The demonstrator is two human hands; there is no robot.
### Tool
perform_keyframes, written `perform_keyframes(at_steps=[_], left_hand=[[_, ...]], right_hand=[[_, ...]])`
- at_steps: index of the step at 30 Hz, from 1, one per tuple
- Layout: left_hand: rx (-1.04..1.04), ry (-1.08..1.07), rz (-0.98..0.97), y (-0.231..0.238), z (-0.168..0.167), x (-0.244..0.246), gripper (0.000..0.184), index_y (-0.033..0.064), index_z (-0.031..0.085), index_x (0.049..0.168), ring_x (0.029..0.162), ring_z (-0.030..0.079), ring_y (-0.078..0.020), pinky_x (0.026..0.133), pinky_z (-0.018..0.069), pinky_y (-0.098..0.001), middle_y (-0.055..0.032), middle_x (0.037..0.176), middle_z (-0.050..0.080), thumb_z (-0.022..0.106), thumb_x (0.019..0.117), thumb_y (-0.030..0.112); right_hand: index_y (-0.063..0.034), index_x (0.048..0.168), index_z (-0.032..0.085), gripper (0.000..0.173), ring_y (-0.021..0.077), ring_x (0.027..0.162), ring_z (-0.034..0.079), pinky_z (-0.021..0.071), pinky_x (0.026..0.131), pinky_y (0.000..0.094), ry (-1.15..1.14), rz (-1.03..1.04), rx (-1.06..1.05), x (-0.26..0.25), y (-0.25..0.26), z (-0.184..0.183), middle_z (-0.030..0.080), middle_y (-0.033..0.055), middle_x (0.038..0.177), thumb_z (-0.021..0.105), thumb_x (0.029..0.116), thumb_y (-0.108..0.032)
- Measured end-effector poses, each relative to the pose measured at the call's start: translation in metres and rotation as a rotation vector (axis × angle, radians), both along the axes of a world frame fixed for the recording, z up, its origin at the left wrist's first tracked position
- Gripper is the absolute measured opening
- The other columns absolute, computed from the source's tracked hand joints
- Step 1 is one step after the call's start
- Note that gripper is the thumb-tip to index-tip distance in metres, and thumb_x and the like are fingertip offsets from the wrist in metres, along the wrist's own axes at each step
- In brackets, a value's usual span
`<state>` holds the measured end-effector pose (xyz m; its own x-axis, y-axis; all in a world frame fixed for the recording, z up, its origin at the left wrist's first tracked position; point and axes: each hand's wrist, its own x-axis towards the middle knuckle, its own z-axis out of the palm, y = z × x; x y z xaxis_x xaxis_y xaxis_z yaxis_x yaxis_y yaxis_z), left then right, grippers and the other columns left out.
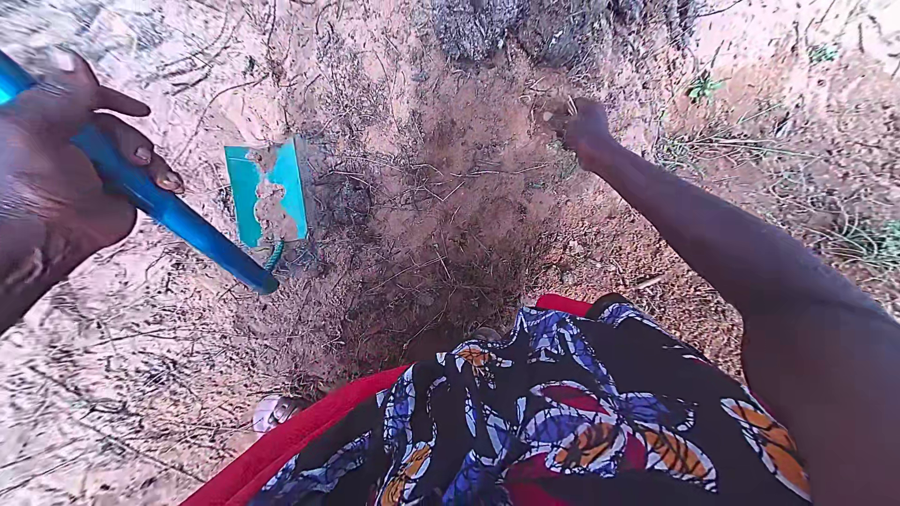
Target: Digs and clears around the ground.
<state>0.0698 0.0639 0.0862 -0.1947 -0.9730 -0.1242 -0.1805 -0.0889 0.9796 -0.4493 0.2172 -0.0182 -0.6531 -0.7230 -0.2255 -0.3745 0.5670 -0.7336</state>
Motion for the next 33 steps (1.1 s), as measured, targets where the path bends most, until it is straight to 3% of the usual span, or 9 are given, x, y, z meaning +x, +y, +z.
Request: perform_keyframes(at_steps=[3, 5, 8, 10, 13, 15, 17, 22, 33], left_hand=[[-0.084, -0.094, -0.222, 0.03, 0.044, 0.034, 0.022, 0.0112, 0.052, 0.117, 0.054, 0.061, -0.0027, 0.056, 0.0587, -0.021, 0.0098, 0.065, 0.054, 0.036, 0.1047, 0.018], [-0.138, -0.124, -0.172, 0.042, 0.047, 0.055, 0.022, 0.0069, 0.05, 0.114, 0.048, 0.058, 0.0017, 0.047, 0.0549, -0.0161, 0.0107, 0.058, 0.05, 0.033, 0.1022, 0.002], [-0.168, -0.168, 0.116, 0.064, 0.032, 0.064, 0.021, 0.0075, 0.05, 0.103, 0.035, 0.044, 0.0064, 0.033, 0.041, -0.0109, 0.0132, 0.046, 0.038, 0.031, 0.1082, 0.002], [-0.097, -0.209, 0.137, 0.075, 0.027, 0.074, 0.021, 0.0095, 0.052, 0.104, 0.04, 0.049, 0.0036, 0.041, 0.0472, -0.013, 0.0129, 0.051, 0.043, 0.031, 0.1067, 0.006], [0.034, -0.171, 0.106, 0.056, -0.03, 0.13, 0.028, 0.0187, 0.062, 0.108, 0.048, 0.058, -0.0074, 0.052, 0.0572, -0.0273, 0.009, 0.058, 0.052, 0.045, 0.1085, 0.041], [0.02, -0.179, 0.207, 0.054, -0.075, 0.147, 0.028, 0.0196, 0.065, 0.1, 0.047, 0.059, -0.0124, 0.052, 0.0591, -0.0333, 0.0059, 0.057, 0.055, 0.051, 0.1054, 0.043], [0.021, -0.098, 0.014, 0.051, -0.102, 0.175, 0.025, 0.0167, 0.062, 0.102, 0.053, 0.063, -0.0141, 0.057, 0.0609, -0.0353, 0.0043, 0.063, 0.06, 0.053, 0.1056, 0.04], [-0.005, -0.099, 0.02, 0.09, -0.068, 0.121, 0.019, 0.0148, 0.063, 0.093, 0.05, 0.063, -0.0103, 0.054, 0.0598, -0.0284, 0.0058, 0.059, 0.061, 0.053, 0.1012, 0.029], [-0.013, 0.012, -0.018, 0.1, -0.082, 0.13, 0.015, 0.0159, 0.062, 0.093, 0.051, 0.063, -0.0125, 0.052, 0.0586, -0.0289, 0.003, 0.066, 0.066, 0.061, 0.0988, 0.029]], right_hand=[[0.0036, 0.131, 0.061, 0.038, 0.0403, 0.123, 0.058, 0.0451, 0.101, 0.0604, 0.022, 0.035, 0.158, 0.012, -0.014, 0.004, 0.06, 0.0285, 0.132, 0.066, 0.0975, -0.015], [0.0062, 0.131, 0.06, 0.039, 0.0437, 0.127, 0.056, 0.0441, 0.103, 0.063, 0.042, 0.055, 0.214, 0.016, -0.019, 0.001, 0.058, 0.0311, 0.134, 0.064, 0.0967, -0.012], [0.0066, 0.129, 0.061, 0.035, 0.0443, 0.123, 0.058, 0.0456, 0.101, 0.0634, 0.043, 0.106, 0.171, 0.013, -0.018, -0.012, 0.061, 0.0316, 0.13, 0.059, 0.0958, -0.004], [0.0034, 0.133, 0.06, 0.037, 0.0418, 0.125, 0.057, 0.0447, 0.104, 0.0606, 0.009, 0.136, 0.116, 0.009, -0.014, -0.014, 0.06, 0.029, 0.133, 0.057, 0.0964, 0.0], [0.0003, 0.133, 0.062, 0.033, 0.0368, 0.115, 0.062, 0.0473, 0.1, 0.0568, 0.037, 0.214, 0.046, 0.004, -0.011, -0.008, 0.063, 0.0257, 0.127, 0.054, 0.1006, -0.002], [0.0011, 0.126, 0.064, 0.027, 0.037, 0.107, 0.065, 0.0481, 0.096, 0.058, 0.127, 0.285, 0.054, 0.01, -0.016, -0.001, 0.066, 0.0254, 0.119, 0.053, 0.1032, -0.007], [0.0025, 0.125, 0.065, 0.026, 0.0404, 0.115, 0.064, 0.0471, 0.101, 0.0601, 0.184, 0.303, 0.083, 0.022, -0.022, 0.004, 0.066, 0.0276, 0.122, 0.054, 0.1035, -0.008], [0.0058, 0.121, 0.063, 0.024, 0.0422, 0.111, 0.063, 0.0462, 0.098, 0.0603, 0.201, 0.277, 0.076, 0.027, -0.019, -0.005, 0.064, 0.0292, 0.116, 0.054, 0.1036, -0.008], [0.0046, 0.12, 0.063, 0.024, 0.0412, 0.104, 0.065, 0.0474, 0.094, 0.0596, 0.214, 0.296, 0.11, 0.041, -0.011, 0.008, 0.067, 0.0272, 0.108, 0.048, 0.1058, -0.009]])
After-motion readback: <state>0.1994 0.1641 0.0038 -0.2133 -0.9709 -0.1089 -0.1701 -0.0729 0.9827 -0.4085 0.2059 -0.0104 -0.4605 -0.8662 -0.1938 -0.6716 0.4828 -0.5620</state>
